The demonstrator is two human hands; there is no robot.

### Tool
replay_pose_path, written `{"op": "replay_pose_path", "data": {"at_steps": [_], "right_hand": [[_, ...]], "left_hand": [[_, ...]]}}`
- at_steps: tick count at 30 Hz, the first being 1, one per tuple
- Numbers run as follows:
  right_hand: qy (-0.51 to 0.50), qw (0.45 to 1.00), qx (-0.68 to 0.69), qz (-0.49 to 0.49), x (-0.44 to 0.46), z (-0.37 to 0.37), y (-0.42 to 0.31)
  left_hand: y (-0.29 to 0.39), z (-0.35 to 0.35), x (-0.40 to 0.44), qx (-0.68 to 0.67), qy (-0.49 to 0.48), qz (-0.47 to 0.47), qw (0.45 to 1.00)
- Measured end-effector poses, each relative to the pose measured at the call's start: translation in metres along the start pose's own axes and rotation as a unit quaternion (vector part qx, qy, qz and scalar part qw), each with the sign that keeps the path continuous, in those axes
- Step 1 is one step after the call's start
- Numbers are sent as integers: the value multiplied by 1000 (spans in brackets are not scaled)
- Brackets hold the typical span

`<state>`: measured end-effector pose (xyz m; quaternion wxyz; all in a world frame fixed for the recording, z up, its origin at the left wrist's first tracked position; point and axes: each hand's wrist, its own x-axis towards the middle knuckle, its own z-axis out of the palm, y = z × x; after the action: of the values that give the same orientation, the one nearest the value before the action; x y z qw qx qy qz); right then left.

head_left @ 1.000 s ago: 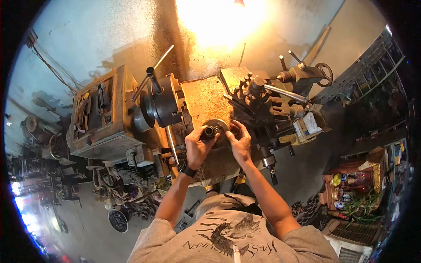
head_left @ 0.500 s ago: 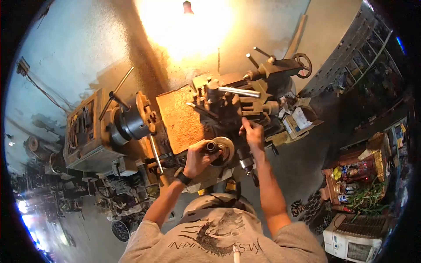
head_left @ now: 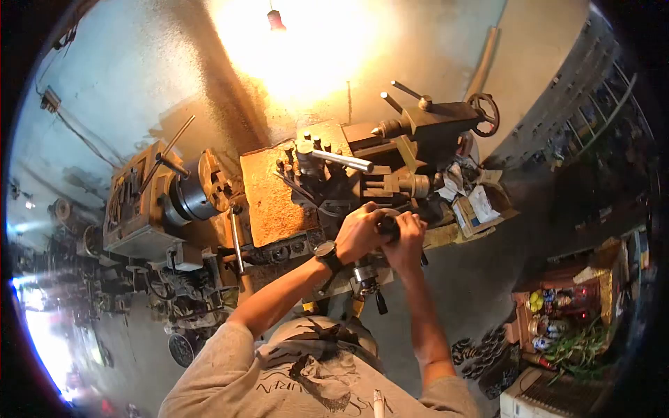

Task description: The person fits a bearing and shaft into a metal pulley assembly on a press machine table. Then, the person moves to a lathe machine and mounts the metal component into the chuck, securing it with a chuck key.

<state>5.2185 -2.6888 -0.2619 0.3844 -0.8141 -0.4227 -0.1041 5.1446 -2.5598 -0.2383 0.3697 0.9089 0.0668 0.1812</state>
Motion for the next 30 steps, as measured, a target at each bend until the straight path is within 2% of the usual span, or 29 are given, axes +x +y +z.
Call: {"op": "replay_pose_path", "data": {"at_steps": [3,4,5,7,10,11,13,15,16,17,18,19,21,22,24,25,26,27,28,30], "right_hand": [[-4,999,-39,-7,34,13,35],[24,997,-73,10,44,32,55],[51,993,-106,26,53,53,73],[65,991,36,108,78,72,81],[66,984,16,162,98,108,91],[72,982,11,174,101,117,86],[69,981,-6,183,100,141,97],[37,980,44,189,96,129,95],[85,978,59,182,87,115,86],[136,973,73,173,83,89,57],[264,927,198,177,69,82,30],[383,851,316,172,60,84,4],[452,797,381,124,62,99,-33],[433,811,390,54,109,91,-63],[339,799,430,249,177,84,-52],[267,690,634,225,204,99,-15],[134,721,654,189,232,109,27],[113,793,542,255,244,97,2],[39,867,452,206,253,98,14],[-23,915,366,169,266,106,35]], "left_hand": [[-13,3,16,-44,82,-18,996],[-22,-1,13,-21,123,32,992],[-20,-14,4,-71,116,-25,990],[-28,-37,-22,-30,123,-47,991],[-65,-61,-70,-69,134,-164,975],[-92,-61,-86,-72,159,-169,970],[-109,-81,-92,-19,166,-189,968],[-121,-90,-74,79,244,-152,954],[-126,-92,-62,125,280,-132,943],[-132,-96,-48,147,252,-146,945],[-137,-97,-33,168,223,-159,947],[-143,-96,-24,189,193,-171,948],[-182,-73,-16,184,180,-137,957],[-186,-68,-12,150,167,-144,964],[-182,-65,-14,53,128,-189,972],[-173,-74,-10,16,142,-193,971],[-163,-84,-6,-21,157,-197,968],[-184,-74,-8,118,163,-127,971],[-191,-79,-6,146,127,-118,974],[-199,-100,-4,120,101,-73,985]]}}
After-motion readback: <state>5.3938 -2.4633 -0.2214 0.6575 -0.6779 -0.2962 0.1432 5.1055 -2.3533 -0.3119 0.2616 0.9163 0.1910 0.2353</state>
